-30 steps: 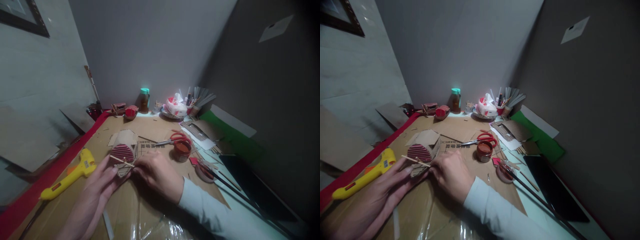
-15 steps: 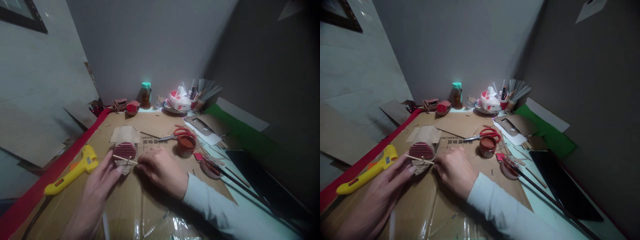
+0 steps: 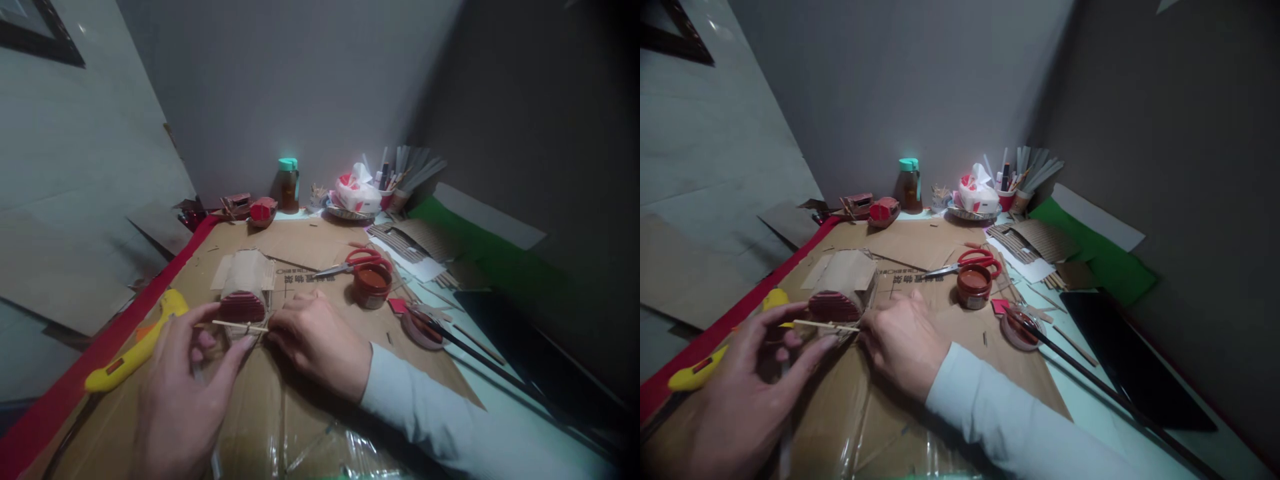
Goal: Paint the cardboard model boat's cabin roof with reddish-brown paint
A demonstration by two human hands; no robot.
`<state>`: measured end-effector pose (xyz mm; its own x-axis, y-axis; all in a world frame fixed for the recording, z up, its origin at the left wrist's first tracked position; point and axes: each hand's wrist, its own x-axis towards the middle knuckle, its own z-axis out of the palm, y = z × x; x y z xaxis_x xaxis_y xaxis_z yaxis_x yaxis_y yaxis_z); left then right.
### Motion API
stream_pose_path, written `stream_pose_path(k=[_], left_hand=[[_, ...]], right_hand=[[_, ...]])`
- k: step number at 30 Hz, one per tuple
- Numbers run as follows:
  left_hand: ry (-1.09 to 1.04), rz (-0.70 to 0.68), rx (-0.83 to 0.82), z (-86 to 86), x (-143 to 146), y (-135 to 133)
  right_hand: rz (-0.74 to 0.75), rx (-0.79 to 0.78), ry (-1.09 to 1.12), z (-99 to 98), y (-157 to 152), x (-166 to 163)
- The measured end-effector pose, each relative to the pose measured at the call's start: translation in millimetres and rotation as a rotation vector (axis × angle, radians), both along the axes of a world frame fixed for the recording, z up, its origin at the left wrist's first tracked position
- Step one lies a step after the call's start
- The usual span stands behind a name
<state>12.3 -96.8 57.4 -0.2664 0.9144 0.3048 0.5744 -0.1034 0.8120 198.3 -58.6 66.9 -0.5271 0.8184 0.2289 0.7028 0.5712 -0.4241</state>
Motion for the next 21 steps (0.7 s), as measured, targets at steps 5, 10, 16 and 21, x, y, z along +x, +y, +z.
stream_pose_path(k=[5,10,16,21], left_hand=[[0.004,0.058,-0.010,0.6,1.1,0.6],[0.188,-0.014,0.020,2.1,0.6,1.2],[0.316,-0.042,0.076,3.5,1.6,2.2],[0.318,-0.035,0.086,6.2,0.5,3.3]], right_hand=[[0.016,0.033,-0.020,-0.5,-1.1,-2.0],[0.014,0.057,-0.040,-1.8,-4.1,-7.1],[0.037,0.065,-0.059,-4.3,-3.1,-10.1],[0.050,0.054,-0.048,-0.4,-2.0,-7.8]])
